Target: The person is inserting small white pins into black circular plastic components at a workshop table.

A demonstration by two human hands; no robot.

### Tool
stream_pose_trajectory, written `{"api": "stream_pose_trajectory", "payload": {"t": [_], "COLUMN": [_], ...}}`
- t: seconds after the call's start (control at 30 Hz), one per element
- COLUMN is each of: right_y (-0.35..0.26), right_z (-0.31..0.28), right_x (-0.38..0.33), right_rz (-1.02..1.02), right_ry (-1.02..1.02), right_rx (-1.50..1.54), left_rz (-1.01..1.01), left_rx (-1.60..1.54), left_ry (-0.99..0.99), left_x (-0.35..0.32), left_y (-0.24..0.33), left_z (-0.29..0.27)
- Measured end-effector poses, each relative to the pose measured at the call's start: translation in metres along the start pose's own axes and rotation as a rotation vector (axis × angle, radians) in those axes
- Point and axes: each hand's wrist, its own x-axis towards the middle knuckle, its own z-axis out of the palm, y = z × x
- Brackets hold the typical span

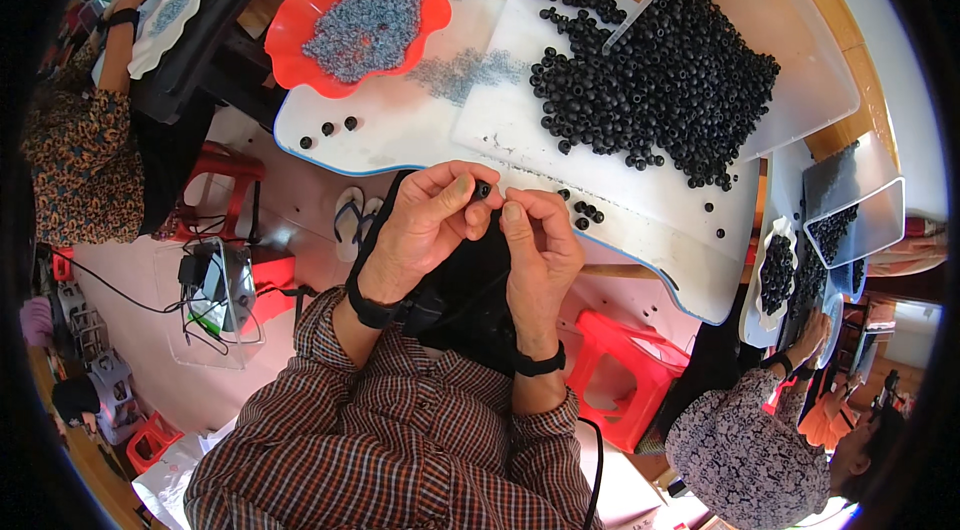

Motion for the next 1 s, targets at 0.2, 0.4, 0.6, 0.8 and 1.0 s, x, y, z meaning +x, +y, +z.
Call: {"api": "stream_pose_trajectory", "payload": {"t": [0.2,0.4,0.6,0.8,1.0], "right_y": [0.002,0.004,0.0,0.0,0.004], "right_z": [0.004,0.004,0.003,0.004,-0.006], "right_x": [0.0,0.0,0.0,-0.002,0.002], "right_rz": [-0.005,-0.007,-0.029,-0.047,0.093], "right_ry": [-0.011,-0.02,-0.006,-0.046,-0.02], "right_rx": [-0.017,0.013,-0.022,0.013,0.191], "left_rz": [0.02,-0.001,-0.018,0.057,0.125], "left_rx": [-0.042,-0.067,-0.107,0.168,0.444], "left_ry": [-0.012,-0.004,-0.006,0.05,0.063], "left_x": [0.0,-0.001,-0.001,-0.002,-0.006], "left_y": [-0.004,0.003,0.002,-0.005,-0.004], "left_z": [-0.001,0.005,0.0,0.003,0.017]}}
